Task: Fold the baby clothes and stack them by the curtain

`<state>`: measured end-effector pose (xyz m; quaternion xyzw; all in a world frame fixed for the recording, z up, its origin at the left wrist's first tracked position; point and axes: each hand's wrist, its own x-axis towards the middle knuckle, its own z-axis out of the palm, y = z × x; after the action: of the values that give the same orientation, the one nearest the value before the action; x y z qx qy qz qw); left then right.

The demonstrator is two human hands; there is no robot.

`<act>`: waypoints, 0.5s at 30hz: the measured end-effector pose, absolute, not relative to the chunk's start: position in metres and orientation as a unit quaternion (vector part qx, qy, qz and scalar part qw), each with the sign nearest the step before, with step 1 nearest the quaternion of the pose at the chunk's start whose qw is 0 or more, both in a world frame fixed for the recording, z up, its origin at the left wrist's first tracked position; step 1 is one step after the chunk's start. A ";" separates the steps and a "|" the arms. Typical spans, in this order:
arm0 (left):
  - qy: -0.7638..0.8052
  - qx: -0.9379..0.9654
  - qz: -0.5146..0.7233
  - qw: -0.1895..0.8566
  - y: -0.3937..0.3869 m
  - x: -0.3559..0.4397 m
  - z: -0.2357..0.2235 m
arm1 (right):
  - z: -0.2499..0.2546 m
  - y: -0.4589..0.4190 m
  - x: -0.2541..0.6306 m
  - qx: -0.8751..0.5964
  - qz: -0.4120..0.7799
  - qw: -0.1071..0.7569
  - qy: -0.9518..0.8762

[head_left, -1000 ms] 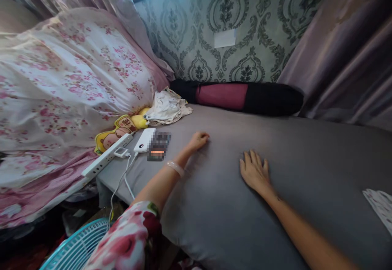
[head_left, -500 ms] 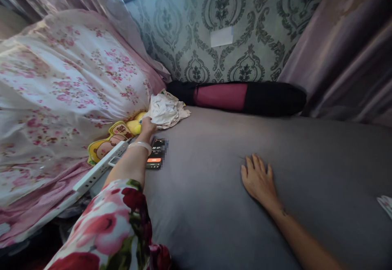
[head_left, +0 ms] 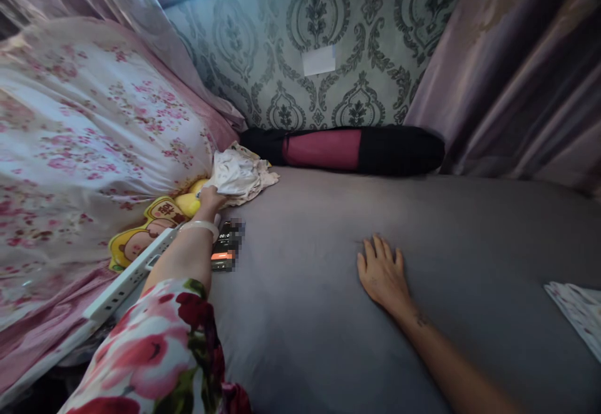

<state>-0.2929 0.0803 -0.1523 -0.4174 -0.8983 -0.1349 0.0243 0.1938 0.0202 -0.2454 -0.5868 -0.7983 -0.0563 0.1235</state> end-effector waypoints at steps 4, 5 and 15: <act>-0.893 -0.431 -0.124 0.040 0.084 -0.286 -0.140 | -0.246 0.021 0.194 -0.588 -0.052 0.126 -0.797; -0.892 -0.432 -0.128 0.044 0.084 -0.285 -0.136 | -0.246 0.021 0.194 -0.589 -0.052 0.127 -0.796; -0.869 -0.476 -0.132 0.025 0.078 -0.295 -0.131 | -0.243 0.018 0.195 -0.585 -0.053 0.132 -0.798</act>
<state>-0.2946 0.0781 -0.1310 -0.4761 -0.8691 -0.1318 0.0255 0.1946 0.0182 -0.2425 -0.5852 -0.7983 -0.0530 0.1322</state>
